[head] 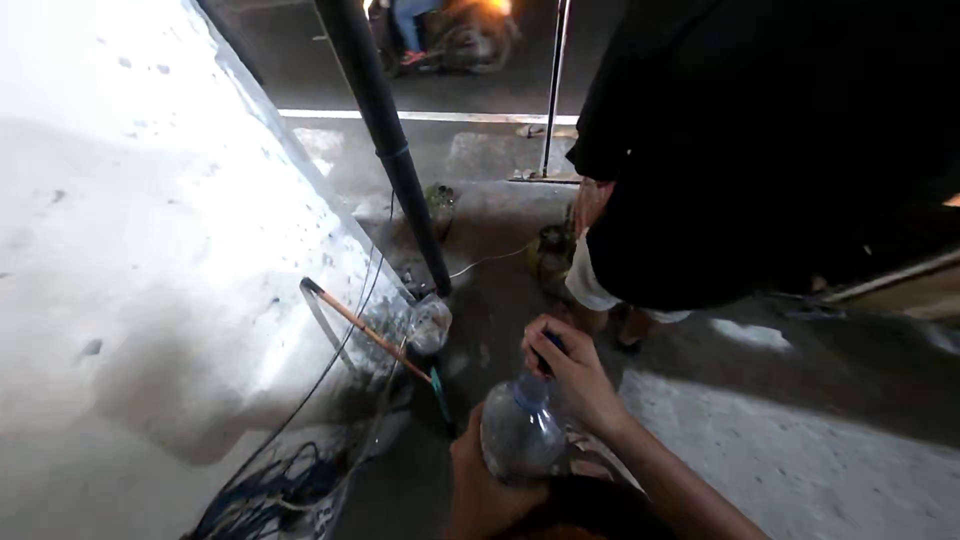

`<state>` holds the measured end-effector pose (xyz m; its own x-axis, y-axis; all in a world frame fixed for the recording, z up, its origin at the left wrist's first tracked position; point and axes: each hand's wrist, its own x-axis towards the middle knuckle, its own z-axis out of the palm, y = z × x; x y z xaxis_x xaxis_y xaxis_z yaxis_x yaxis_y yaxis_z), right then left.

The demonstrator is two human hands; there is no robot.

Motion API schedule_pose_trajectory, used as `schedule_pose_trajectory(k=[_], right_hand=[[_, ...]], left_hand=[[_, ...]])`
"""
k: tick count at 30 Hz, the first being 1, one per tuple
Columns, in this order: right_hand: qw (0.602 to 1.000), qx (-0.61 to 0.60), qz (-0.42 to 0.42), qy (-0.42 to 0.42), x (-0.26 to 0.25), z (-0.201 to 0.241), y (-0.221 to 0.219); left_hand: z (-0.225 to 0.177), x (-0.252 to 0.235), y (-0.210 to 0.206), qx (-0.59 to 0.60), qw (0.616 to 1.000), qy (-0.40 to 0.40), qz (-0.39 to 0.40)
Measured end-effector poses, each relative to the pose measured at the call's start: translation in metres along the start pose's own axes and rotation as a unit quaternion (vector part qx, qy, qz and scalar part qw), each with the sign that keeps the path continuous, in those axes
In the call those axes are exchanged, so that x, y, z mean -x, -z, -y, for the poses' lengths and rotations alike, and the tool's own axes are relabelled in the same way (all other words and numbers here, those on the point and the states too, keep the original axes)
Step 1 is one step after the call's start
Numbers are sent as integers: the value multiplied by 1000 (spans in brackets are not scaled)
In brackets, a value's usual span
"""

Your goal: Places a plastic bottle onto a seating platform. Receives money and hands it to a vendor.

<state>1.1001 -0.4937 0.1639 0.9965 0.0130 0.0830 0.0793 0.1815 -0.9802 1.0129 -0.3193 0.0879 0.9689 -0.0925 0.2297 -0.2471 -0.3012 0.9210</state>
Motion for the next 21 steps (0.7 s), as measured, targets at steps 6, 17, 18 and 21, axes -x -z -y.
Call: schedule_pose_trajectory(k=[6, 17, 18, 21], right_hand=[[999, 4, -6, -32, -190, -31, 33], [986, -136, 82, -60, -597, -132, 21], [985, -131, 90, -70, -622, -134, 19], [982, -112, 126, -90, -686, -144, 20]], left_hand=[[61, -172, -27, -17, 998, 49, -40], [147, -477, -77, 59, 980, 159, -105], [152, -501, -77, 63, 975, 181, -114], [179, -564, -79, 80, 967, 196, -141]])
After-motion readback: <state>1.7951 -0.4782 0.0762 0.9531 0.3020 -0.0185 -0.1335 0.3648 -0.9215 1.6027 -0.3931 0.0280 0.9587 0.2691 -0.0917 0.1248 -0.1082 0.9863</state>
